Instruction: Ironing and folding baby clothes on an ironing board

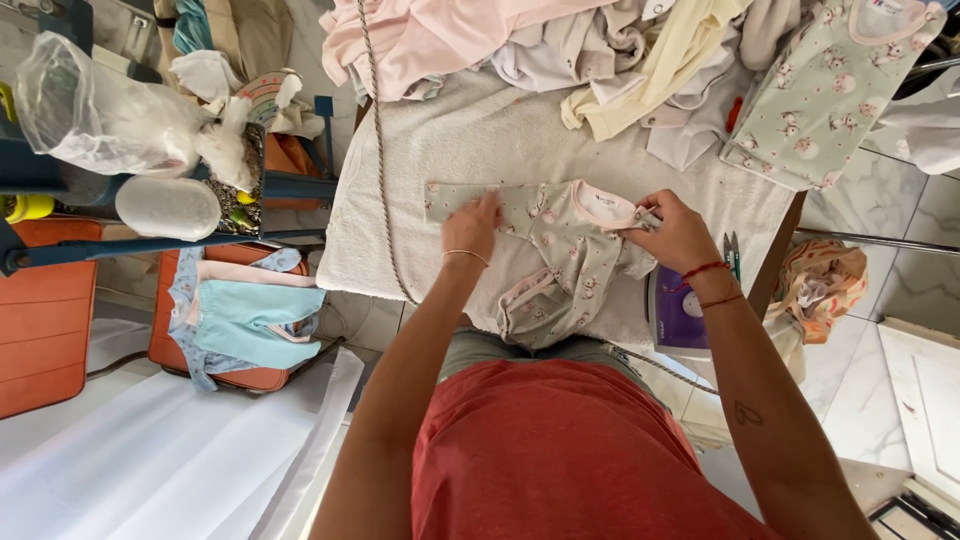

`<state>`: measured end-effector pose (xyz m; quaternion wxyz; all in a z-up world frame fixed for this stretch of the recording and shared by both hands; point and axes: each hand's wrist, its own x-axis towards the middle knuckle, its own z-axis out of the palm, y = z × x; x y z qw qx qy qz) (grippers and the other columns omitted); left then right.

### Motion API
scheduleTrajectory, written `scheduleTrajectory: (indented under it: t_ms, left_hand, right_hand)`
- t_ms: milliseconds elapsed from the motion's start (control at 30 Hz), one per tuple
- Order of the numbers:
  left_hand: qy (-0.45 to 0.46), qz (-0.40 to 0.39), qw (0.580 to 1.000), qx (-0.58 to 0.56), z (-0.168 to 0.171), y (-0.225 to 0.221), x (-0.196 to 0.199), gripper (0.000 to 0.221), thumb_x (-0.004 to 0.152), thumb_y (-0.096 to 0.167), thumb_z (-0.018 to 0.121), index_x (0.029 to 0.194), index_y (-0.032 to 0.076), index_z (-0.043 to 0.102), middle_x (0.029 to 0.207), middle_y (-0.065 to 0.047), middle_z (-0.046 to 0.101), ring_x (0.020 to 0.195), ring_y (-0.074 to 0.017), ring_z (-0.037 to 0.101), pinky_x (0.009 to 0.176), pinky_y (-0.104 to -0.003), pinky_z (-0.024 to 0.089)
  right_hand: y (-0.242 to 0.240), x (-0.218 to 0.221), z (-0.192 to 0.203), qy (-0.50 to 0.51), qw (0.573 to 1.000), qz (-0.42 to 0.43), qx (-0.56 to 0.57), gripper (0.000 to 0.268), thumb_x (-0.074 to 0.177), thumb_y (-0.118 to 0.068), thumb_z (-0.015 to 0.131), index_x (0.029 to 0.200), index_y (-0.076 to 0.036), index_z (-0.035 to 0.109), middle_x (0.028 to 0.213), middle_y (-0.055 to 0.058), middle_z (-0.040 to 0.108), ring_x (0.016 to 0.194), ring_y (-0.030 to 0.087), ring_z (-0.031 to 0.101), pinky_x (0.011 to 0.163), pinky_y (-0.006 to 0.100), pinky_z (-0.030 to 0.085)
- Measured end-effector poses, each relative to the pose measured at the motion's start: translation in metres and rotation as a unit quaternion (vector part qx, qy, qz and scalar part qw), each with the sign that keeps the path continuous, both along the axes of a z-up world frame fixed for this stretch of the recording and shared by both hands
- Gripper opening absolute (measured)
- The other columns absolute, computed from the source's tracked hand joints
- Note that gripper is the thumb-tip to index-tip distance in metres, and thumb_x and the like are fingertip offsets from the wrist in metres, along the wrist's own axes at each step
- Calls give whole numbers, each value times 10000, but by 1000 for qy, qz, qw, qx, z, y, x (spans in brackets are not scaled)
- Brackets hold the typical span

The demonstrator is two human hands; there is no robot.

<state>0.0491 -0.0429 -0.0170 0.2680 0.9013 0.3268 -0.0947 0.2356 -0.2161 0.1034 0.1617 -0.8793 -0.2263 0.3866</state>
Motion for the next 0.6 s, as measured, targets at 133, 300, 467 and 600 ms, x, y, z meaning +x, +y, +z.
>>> scheduleTrajectory:
  t_ms: [133,300,467,600]
  left_hand:
    - [351,11,936,5,45,9,-32,167,805,245,450,805,256,617,896,24,647,884,-162,613,695,-304,435]
    - [30,-102,994,-9,106,11,-16,1027,552,-44,658,1380,254,130,1365,-121,265,1266,-328,228,942,-663,101]
    - [-42,-185,982,-22,113,36,0,598,534,212,754,1081,231,515,1253,64,384,1280,-165,212,953,-624,-138]
    - [-35,-132,989,-53,156,91,-37,542,697,426,615,1112,90,518,1214,-24,494,1184,-164,388,987,-528,-154]
  right_hand:
    - [12,-10,42,21,1000,21,2,403,684,-241,654,1031,-67,545,1012,165,601,1014,344,521,843,449,411]
    - [37,-34,116,188,957,208,76,257,719,-95,611,974,-112,637,853,162,674,778,300,630,739,407,485]
    - [55,-30,140,222,915,310,134,266,713,-112,636,978,-129,647,811,123,671,724,248,642,676,370,499]
    - [71,-3,149,-12,909,385,161,320,781,-113,580,1100,-112,554,738,43,654,389,65,545,328,128,502]
